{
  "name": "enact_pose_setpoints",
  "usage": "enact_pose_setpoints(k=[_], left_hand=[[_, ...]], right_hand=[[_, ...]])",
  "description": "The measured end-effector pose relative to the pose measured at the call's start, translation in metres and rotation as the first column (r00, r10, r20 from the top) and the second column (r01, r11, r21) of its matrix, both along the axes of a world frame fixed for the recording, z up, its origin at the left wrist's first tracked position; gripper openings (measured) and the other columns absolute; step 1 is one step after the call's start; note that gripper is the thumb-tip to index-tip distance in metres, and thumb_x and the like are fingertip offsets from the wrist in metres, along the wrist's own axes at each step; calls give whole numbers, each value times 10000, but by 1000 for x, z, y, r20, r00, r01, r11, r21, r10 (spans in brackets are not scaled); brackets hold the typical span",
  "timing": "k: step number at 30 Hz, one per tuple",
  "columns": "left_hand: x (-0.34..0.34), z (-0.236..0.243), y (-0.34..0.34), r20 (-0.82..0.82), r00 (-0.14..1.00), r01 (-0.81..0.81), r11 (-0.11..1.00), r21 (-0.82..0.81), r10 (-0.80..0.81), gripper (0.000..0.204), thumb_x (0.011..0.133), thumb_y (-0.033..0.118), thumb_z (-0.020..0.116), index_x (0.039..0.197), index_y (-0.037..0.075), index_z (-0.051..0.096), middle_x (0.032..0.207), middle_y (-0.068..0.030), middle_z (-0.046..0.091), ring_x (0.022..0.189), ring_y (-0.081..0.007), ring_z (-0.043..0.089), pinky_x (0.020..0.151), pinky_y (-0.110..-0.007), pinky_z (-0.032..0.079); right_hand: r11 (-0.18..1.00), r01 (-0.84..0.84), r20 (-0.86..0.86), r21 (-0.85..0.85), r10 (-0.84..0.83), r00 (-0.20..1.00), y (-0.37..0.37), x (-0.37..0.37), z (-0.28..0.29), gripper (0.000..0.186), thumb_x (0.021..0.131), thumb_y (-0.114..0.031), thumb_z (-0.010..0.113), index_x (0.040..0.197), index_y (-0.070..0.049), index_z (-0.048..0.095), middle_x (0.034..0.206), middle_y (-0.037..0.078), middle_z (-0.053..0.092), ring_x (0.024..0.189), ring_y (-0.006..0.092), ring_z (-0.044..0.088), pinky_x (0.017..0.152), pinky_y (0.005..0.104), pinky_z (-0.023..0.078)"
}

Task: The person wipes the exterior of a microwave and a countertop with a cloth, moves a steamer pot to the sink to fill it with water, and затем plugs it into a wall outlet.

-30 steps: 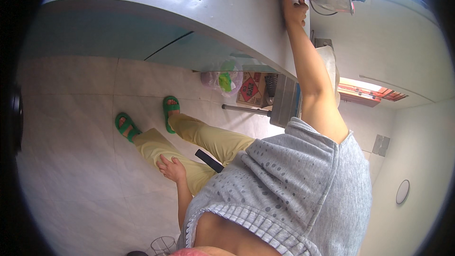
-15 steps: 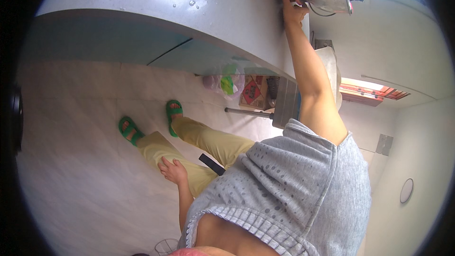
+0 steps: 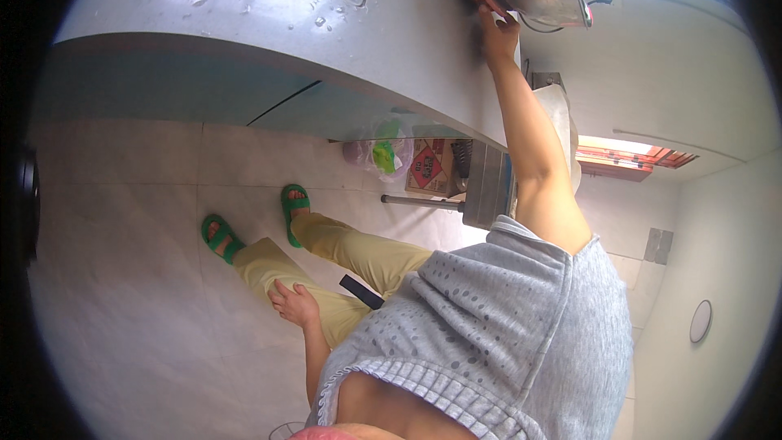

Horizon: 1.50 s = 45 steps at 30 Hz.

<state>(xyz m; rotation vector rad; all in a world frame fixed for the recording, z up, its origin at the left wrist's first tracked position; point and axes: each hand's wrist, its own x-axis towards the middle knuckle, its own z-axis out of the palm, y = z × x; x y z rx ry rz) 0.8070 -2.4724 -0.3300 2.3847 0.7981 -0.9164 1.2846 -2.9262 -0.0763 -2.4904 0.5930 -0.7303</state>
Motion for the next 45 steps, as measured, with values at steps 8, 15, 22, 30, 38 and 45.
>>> enact_pose_setpoints(k=[8, 15, 22, 30, 38, 45], left_hand=[[1, 2, 1, -29, 999, -25, 999, -27, 24, 538, 882, 296, 522, 1380, 140, 395, 1435, -218, 316, 1266, -364, 389, 944, -496, 404], [-4, -3, -1, -12, 1000, -4, 1000, 1, 4, 544, 883, 310, 521, 1382, 142, 386, 1424, -221, 329, 1238, -371, 417, 928, -496, 419], [2, 3, 1, -43, 998, -40, 999, -32, 39, 534, 877, 301, 511, 1373, 134, 404, 1437, -209, 321, 1263, -361, 391, 951, -488, 394], [-3, -2, -2, -6, 1000, 1, 1000, 12, -1, 534, 880, 303, 530, 1373, 137, 406, 1419, -206, 344, 1228, -366, 428, 912, -491, 431], [-5, -1, 0, 5, 1000, -3, 1000, 9, 3, 533, 881, 304, 530, 1371, 133, 410, 1415, -202, 352, 1232, -366, 425, 916, -495, 429], [3, 2, 2, -23, 1000, -16, 1000, -15, 15, 525, 874, 294, 532, 1360, 133, 417, 1422, -206, 338, 1259, -360, 400, 929, -495, 415]], right_hand=[[953, -231, 53, 197, 225, 973, 40, -3, 15, 450, 810, -315, 756, 1085, 21, 637, 1041, 38, 654, 951, 115, 569, 862, 249, 414], [997, -51, 8, 56, 51, 999, 37, 8, 10, 545, 760, -404, 767, 1063, 38, 667, 1007, 83, 678, 929, 140, 599, 835, 268, 437], [993, -119, 55, 19, 118, 992, 31, 7, 2, 505, 740, -424, 777, 960, 23, 695, 890, 57, 677, 844, 149, 597, 782, 293, 445], [980, -197, 79, -37, 200, 977, 11, 15, -10, 437, 741, -389, 776, 966, -22, 701, 930, 66, 701, 901, 160, 629, 815, 297, 453], [986, -165, 28, 14, 164, 986, 21, 15, -10, 451, 760, -375, 759, 1053, -41, 686, 988, 78, 705, 958, 178, 638, 873, 298, 452], [993, -1, 28, 120, -2, 1000, 31, 10, 0, 553, 766, -430, 746, 1051, 36, 666, 1029, 113, 690, 1015, 178, 619, 919, 300, 429]])
